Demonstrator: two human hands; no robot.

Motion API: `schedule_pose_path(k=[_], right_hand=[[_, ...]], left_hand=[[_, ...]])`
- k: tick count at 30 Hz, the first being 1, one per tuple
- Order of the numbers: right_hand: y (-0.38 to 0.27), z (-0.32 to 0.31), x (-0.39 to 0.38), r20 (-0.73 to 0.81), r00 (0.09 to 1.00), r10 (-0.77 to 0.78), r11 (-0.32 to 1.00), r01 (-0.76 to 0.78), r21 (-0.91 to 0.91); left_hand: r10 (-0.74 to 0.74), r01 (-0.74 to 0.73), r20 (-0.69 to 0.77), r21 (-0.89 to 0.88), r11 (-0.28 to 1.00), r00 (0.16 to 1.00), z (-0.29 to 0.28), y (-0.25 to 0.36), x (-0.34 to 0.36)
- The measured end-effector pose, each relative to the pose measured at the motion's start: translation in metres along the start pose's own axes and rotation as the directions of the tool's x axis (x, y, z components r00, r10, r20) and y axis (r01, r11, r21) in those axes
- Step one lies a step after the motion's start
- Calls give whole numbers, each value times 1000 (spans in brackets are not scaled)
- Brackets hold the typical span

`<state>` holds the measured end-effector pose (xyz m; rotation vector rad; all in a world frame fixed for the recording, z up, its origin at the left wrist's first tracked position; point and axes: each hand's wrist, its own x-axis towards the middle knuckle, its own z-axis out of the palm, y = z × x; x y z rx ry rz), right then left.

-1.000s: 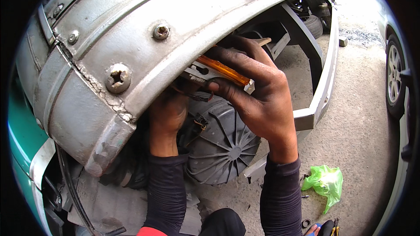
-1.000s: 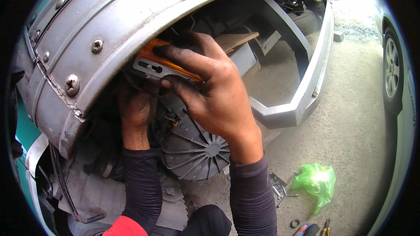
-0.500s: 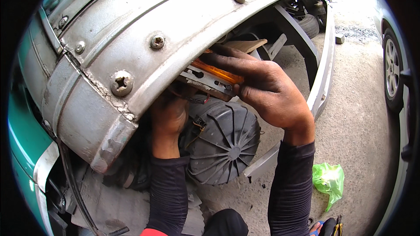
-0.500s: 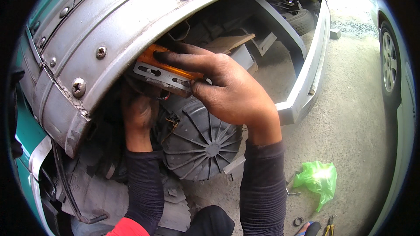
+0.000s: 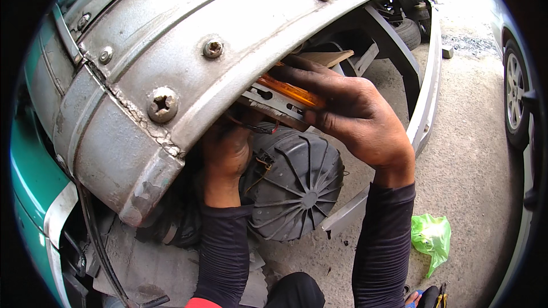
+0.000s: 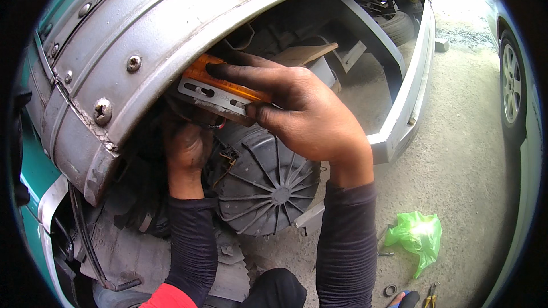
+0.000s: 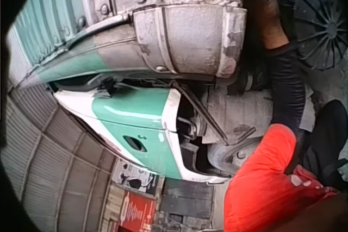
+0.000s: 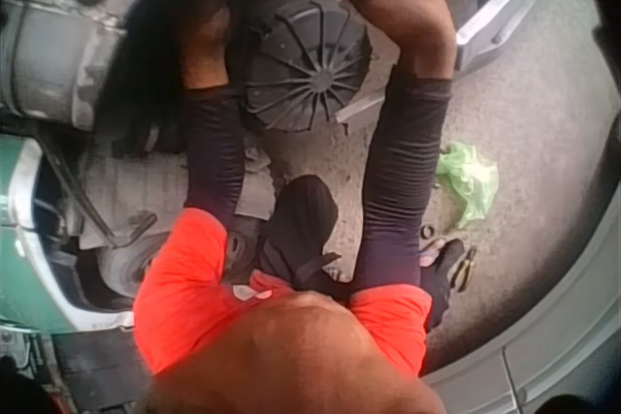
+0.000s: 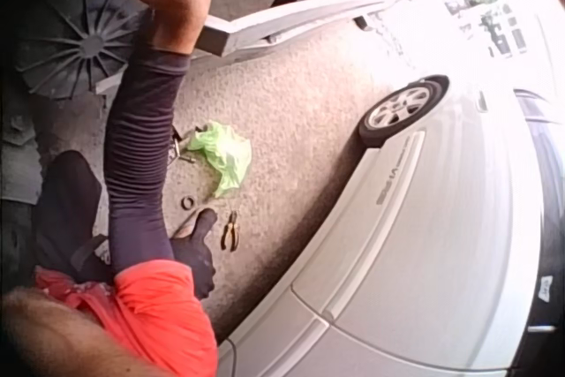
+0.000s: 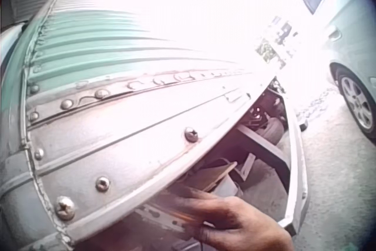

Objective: The person sits under the rear of a truck and uses a socket wrench to remove bolts from a metal panel, then installs an orange turn signal light into the opening. The person tightens the bolts to secure the light and briefly checks the wiring.

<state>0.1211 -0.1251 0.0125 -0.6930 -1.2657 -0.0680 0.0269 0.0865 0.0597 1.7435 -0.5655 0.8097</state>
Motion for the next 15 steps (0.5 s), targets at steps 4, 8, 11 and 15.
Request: schedule_pose_path(k=[4,8,11,15], right_hand=[[-2,-1,0,-6,999,37,999,-37,-3],[2,3,-4,-135,989,-61,979,33,-200],[4,7,-11,-240,966,-97,945,14,-326],[14,17,-21,-355,931,-86,987,31,-158]], left_hand=[[-48,48,19,-25,999,999,2,4,-2],[-54,55,17,-38,998,998,-3,2,-3],[-29,29,14,-25,999,999,0,2,-3],[-2,3,40,-23,1000,999,2,0,1]])
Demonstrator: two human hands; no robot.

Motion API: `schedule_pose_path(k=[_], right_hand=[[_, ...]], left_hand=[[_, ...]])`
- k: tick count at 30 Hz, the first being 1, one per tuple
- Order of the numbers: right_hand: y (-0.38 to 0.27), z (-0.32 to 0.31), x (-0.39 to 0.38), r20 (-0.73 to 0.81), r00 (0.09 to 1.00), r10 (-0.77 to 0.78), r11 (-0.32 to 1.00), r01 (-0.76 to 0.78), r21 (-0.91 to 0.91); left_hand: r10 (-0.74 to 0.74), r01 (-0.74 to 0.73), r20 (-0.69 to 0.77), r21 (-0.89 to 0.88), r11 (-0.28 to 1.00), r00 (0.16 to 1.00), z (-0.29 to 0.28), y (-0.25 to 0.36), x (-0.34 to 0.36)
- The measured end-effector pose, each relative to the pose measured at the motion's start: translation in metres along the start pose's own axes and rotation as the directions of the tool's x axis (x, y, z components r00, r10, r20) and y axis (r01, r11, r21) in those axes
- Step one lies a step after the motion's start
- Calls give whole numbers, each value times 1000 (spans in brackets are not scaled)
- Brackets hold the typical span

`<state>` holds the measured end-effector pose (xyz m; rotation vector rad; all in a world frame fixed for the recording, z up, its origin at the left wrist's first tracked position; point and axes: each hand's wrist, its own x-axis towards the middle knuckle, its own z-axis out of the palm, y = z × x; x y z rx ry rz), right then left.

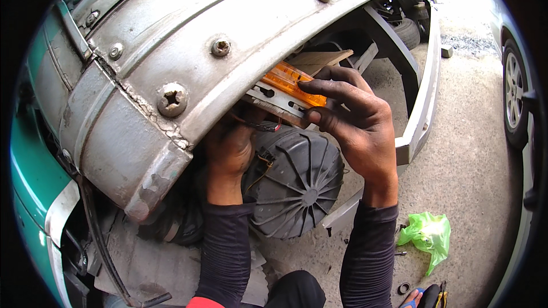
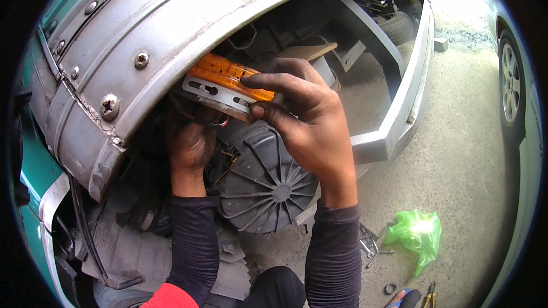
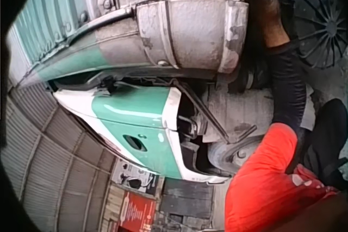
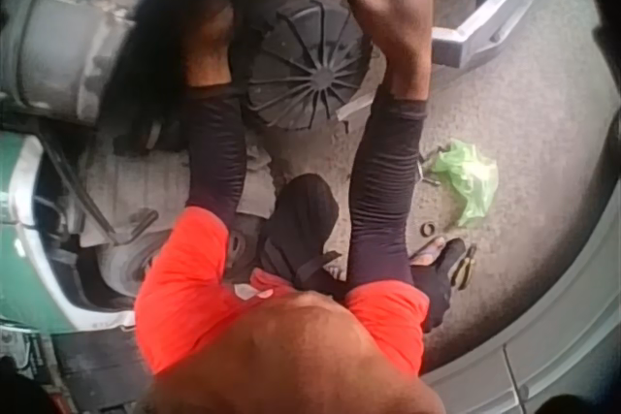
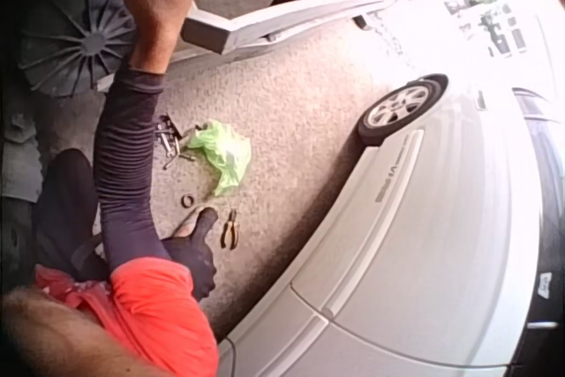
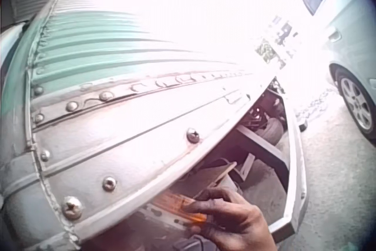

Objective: The person sits under the rear of a truck and uses a socket wrench to remove bolts from a metal panel, then installs an orange turn signal light into the opening. The person tightens the bolts to secure the light and briefly checks the wiring.

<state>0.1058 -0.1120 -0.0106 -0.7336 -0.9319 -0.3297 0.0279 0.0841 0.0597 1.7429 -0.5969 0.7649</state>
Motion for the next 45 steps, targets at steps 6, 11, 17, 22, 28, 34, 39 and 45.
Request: schedule_pose_path(k=[6,11,17,22,28,34,39,45], right_hand=[[-5,-5,-7,58,998,6,995,0,-101],[-4,-4,-6,31,1000,2,993,2,-116],[3,-3,-5,58,998,-2,999,5,-39],[12,-8,-6,41,998,-45,998,43,49],[18,-15,-16,-48,994,100,971,-87,222],[14,-14,-16,-69,993,95,983,-82,164],[8,-16,-12,-11,996,93,996,-93,9],[12,-9,-12,-12,1000,15,996,-14,88]], left_hand=[[-41,41,-7,-41,998,999,1,5,0],[-39,36,-32,-107,994,999,8,2,2],[-47,42,-48,-106,993,998,0,-2,1],[-36,29,-34,-189,982,999,6,-4,0],[-18,35,84,-200,979,996,-22,-13,4],[-35,81,155,-303,950,987,-24,-17,1],[-80,134,149,-398,907,986,-24,-14,0],[-128,148,76,-406,902,989,-20,-21,0]])
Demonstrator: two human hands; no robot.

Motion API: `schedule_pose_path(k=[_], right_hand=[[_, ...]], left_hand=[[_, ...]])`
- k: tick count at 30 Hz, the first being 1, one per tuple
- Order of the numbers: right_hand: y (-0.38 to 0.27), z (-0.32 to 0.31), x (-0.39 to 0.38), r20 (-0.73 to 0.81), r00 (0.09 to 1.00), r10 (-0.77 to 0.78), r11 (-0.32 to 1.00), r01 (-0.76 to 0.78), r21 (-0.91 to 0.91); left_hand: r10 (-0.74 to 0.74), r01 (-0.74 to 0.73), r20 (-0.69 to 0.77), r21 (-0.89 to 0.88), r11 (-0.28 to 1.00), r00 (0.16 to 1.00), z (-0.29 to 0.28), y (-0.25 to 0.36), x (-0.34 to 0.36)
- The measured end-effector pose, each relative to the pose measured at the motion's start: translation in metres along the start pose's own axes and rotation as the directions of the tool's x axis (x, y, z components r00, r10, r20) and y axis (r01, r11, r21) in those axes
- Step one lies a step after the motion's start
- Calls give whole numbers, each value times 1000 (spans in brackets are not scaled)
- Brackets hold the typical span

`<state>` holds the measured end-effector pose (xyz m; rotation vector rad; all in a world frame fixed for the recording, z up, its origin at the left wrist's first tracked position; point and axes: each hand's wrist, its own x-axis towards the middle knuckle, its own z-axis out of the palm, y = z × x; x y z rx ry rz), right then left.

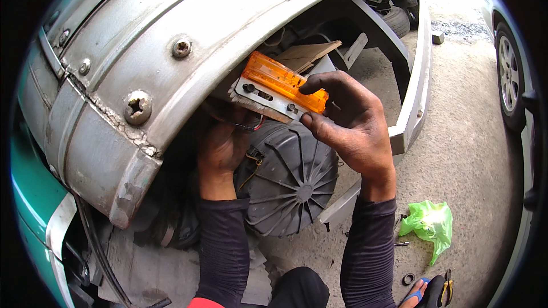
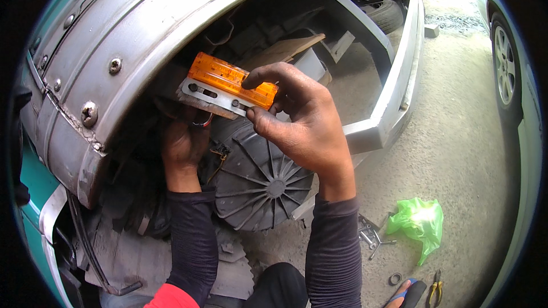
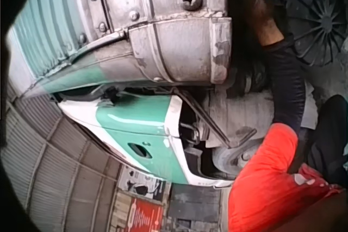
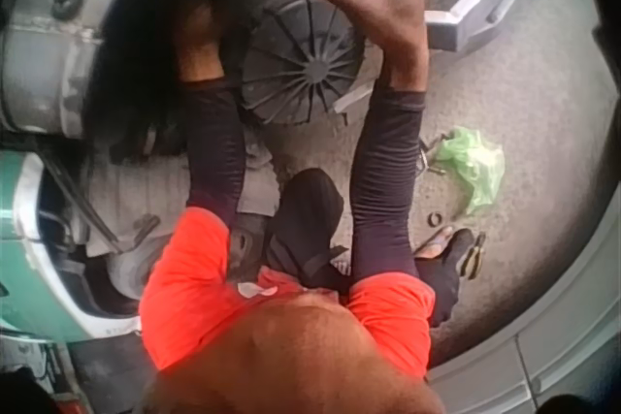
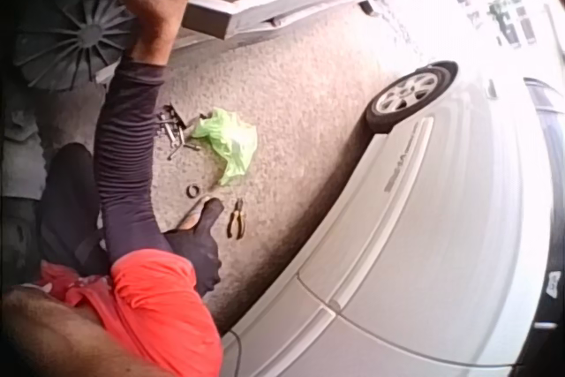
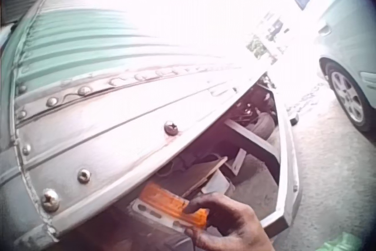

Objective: The person sits under the rear of a truck and uses a socket wrench to remove bolts from a metal panel, then installs an orange turn signal light into the opening. The person tightens the bolts to secure the light and briefly checks the wiring.

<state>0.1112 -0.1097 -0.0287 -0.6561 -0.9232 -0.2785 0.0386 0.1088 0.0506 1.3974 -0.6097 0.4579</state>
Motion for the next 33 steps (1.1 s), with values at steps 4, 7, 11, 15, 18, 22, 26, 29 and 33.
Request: schedule_pose_path(k=[4,7,11,15,18,22,26,29,33], right_hand=[[-1,-1,-2,0,1000,-5,1000,5,18],[-2,2,-2,-34,999,24,1000,-25,-14],[-7,14,5,-150,988,23,982,-51,-184],[-11,29,11,-159,985,-67,914,-4,-407],[-19,36,13,-162,977,-140,862,40,-506],[-22,48,18,-80,932,-353,757,235,-610],[-26,47,20,26,932,-360,722,297,-625],[-27,47,19,-16,956,-293,793,234,-563],[-42,36,18,95,973,-208,801,225,-554]], left_hand=[[-7,7,16,-11,1000,1000,0,2,2],[12,-12,11,5,1000,1000,-2,4,2],[14,-14,-8,39,999,1000,14,7,3],[60,-54,-48,102,993,997,29,3,3],[71,-64,-59,108,992,996,32,5,1],[46,-38,-91,90,995,995,34,7,-1],[20,-19,-35,42,999,999,35,9,0],[16,-15,-55,22,1000,998,40,10,-1],[18,-16,-56,39,999,998,26,11,-4]])
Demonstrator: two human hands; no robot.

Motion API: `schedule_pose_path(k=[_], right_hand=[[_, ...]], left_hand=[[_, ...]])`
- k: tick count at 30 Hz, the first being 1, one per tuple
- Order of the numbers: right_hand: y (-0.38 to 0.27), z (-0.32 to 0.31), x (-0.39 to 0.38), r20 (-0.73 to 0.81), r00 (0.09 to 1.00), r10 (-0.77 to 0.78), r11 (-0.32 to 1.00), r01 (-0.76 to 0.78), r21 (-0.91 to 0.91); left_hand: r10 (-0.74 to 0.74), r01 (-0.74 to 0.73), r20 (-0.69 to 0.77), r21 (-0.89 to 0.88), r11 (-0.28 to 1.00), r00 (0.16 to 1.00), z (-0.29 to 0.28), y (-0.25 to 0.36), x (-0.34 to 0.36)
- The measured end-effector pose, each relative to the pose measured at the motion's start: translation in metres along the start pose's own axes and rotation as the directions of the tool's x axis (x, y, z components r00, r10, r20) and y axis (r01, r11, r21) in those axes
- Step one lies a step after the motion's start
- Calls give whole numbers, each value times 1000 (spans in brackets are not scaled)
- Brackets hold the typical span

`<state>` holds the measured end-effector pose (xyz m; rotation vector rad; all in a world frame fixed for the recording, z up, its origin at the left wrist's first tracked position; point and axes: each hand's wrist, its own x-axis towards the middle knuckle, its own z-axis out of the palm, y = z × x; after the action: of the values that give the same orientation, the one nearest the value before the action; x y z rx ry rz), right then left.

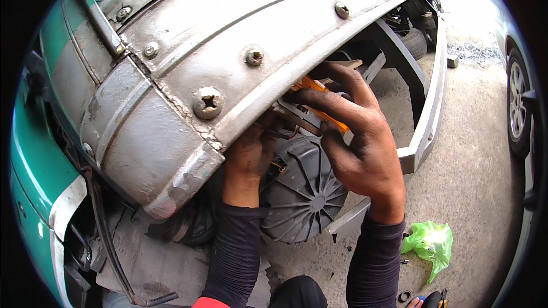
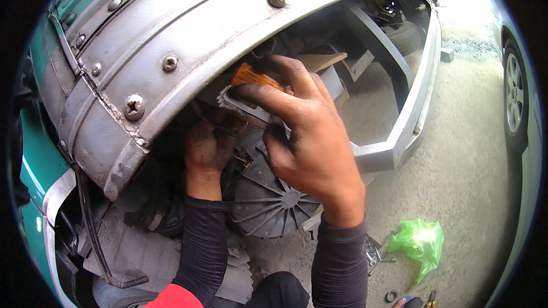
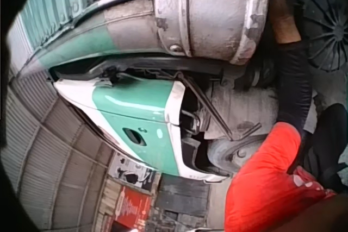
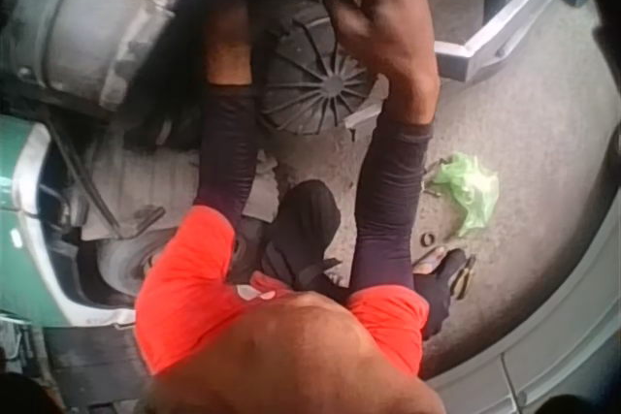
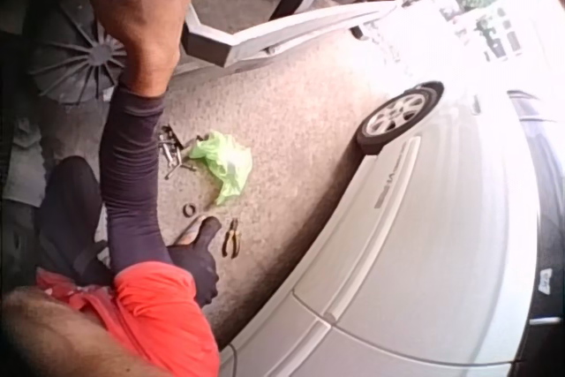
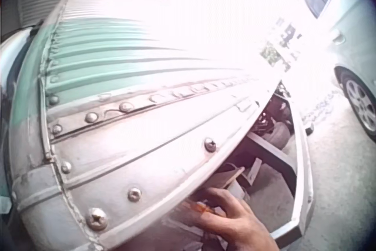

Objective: The person sits under the rear of a truck and uses a socket wrench to remove bolts from a metal panel, then installs an orange turn signal light into the opening. The person tightens the bolts to secure the light and briefly checks the wiring.

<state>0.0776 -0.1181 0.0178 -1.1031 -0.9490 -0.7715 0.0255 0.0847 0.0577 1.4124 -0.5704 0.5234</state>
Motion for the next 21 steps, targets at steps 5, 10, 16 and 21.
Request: schedule_pose_path(k=[5,10,16,21], right_hand=[[3,-17,3,171,985,23,1000,-22,-10],[6,-19,2,179,983,37,999,-33,-29],[-4,-16,5,179,982,51,997,-41,-60],[-5,-15,4,144,989,33,990,-13,-138]], left_hand=[[-12,7,53,105,994,998,0,-1,0],[1,-2,3,119,993,1000,7,-3,2],[-87,85,76,35,996,993,-3,2,2],[-132,131,91,14,991,987,4,-4,0]])
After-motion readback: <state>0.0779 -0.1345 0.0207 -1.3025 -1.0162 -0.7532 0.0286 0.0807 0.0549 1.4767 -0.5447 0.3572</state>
